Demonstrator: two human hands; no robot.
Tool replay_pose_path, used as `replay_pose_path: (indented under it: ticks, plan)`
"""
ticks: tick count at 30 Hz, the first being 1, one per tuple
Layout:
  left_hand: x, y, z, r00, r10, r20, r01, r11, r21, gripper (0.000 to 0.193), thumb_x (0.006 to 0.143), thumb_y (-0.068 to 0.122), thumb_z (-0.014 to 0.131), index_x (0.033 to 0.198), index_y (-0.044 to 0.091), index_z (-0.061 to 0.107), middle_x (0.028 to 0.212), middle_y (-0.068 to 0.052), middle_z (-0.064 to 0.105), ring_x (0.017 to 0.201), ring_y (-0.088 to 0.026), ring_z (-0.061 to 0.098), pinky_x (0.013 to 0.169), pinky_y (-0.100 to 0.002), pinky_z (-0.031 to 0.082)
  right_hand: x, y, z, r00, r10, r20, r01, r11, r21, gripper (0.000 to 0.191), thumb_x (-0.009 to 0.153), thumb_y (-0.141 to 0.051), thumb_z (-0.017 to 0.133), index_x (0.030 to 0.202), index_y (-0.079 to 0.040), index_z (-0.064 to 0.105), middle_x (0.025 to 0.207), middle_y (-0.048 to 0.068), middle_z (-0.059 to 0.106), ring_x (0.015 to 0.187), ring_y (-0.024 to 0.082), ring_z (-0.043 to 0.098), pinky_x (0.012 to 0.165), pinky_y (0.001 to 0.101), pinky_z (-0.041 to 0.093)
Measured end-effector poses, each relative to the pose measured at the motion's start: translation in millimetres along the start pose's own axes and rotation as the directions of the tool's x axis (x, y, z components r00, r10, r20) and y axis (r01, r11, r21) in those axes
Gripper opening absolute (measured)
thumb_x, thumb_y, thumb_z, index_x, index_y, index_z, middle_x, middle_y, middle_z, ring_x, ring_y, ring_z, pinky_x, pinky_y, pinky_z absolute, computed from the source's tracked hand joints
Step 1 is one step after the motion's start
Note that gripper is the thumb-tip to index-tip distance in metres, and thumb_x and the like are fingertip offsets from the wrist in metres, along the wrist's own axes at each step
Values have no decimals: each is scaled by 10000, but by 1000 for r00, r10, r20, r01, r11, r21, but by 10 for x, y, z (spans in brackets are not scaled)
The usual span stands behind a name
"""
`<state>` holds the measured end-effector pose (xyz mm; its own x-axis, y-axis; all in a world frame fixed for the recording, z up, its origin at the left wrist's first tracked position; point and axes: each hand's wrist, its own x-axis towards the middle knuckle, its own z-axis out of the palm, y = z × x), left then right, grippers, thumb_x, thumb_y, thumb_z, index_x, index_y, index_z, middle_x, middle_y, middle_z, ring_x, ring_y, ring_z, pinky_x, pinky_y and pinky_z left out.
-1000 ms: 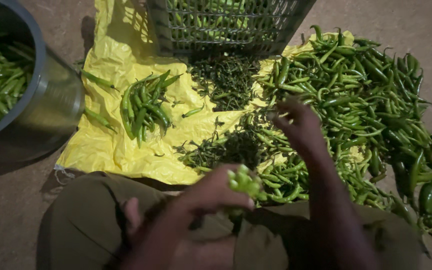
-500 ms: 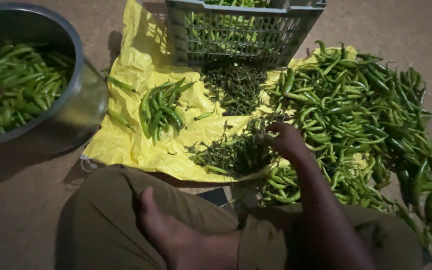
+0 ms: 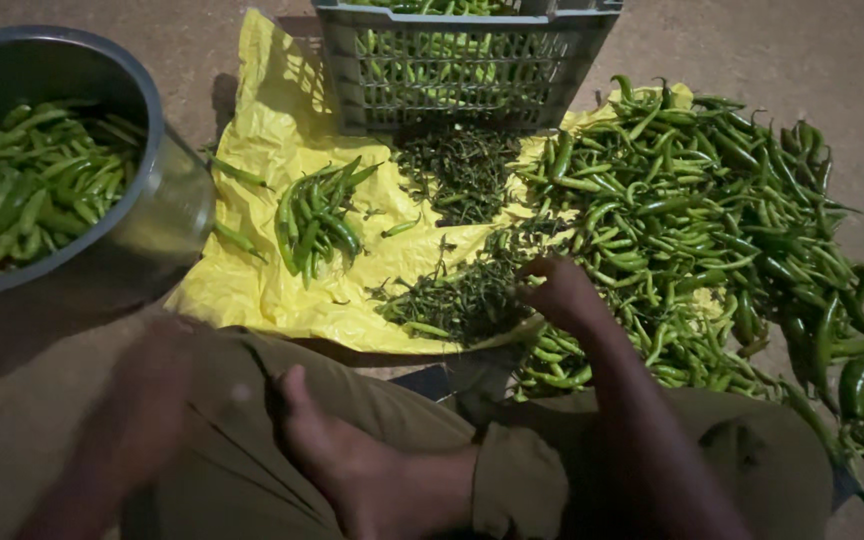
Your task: The person sits on the floor in front of a pile of green chilies spread on a yellow tarp. They pick up chilies one at a time, pull off the stems by hand, drop the stemmed chilies into a metal tub or plastic crate, and leave the discarded stems in a pile on the tarp.
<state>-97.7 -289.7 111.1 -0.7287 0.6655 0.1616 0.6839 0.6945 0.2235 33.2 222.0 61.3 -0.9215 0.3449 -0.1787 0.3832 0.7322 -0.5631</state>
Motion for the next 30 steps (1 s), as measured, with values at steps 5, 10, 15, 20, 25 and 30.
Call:
replay_pose_path:
  ticks: [5, 10, 15, 20, 25, 30]
  plan:
    - [-226, 269, 33, 1000, -18, 2, 18, 990, -137, 621, 916, 366, 597, 1431, 31, 503, 1540, -201, 464, 1452, -415, 418, 1203, -502, 322, -183, -95, 49, 991, 127, 34, -126, 992, -27, 444, 812, -357, 824, 1154, -82, 758, 1048, 180, 770, 909, 309, 748, 840, 431, 577]
    - [-298, 446, -25, 994, -67, 85, 60, 994, 88, 896, 771, 473, 669, 1545, 115, 391, 1607, -183, 354, 1467, -456, 296, 1094, -545, 314, -526, -228, 186, 951, 241, 193, -251, 968, 28, 433, 806, -281, 789, 1208, -126, 742, 1015, 172, 790, 873, 297, 783, 788, 420, 604]
    - [-541, 768, 74, 961, 262, -85, -267, 961, -67, 1009, 692, 592, 682, 1481, 59, 348, 1567, -263, 304, 1481, -449, 229, 1150, -656, 174, -845, -228, 380, 993, 26, 115, -21, 999, -44, 416, 809, -302, 833, 1155, -87, 745, 1062, 149, 759, 917, 315, 729, 808, 410, 569]
    - [-605, 1025, 207, 935, 355, -12, -355, 930, -96, 1102, 646, 704, 686, 1508, 79, 403, 1594, -302, 273, 1491, -486, 164, 1132, -723, 121, -1332, -305, 655, 966, -194, 170, 233, 941, -247, 297, 825, -283, 755, 1038, -77, 726, 980, 152, 734, 936, 332, 691, 843, 441, 540]
    - [-525, 1612, 371, 914, 388, 121, -389, 921, -14, 883, 813, 743, 608, 1290, 1, 581, 1390, -254, 507, 1350, -446, 368, 1148, -705, 124, -1633, -441, 911, 938, -302, 169, 345, 851, -396, 215, 841, -264, 677, 920, -66, 707, 899, 155, 710, 956, 350, 653, 878, 472, 511]
    - [-355, 2255, 585, 891, 274, 362, -243, 961, -129, 687, 709, 603, 756, 1076, 29, 671, 1110, -197, 611, 1145, -390, 525, 1080, -552, 303, -1778, -451, 866, 946, -294, 137, 324, 831, -453, 165, 848, -224, 624, 893, -82, 695, 900, 164, 697, 935, 362, 645, 878, 487, 510]
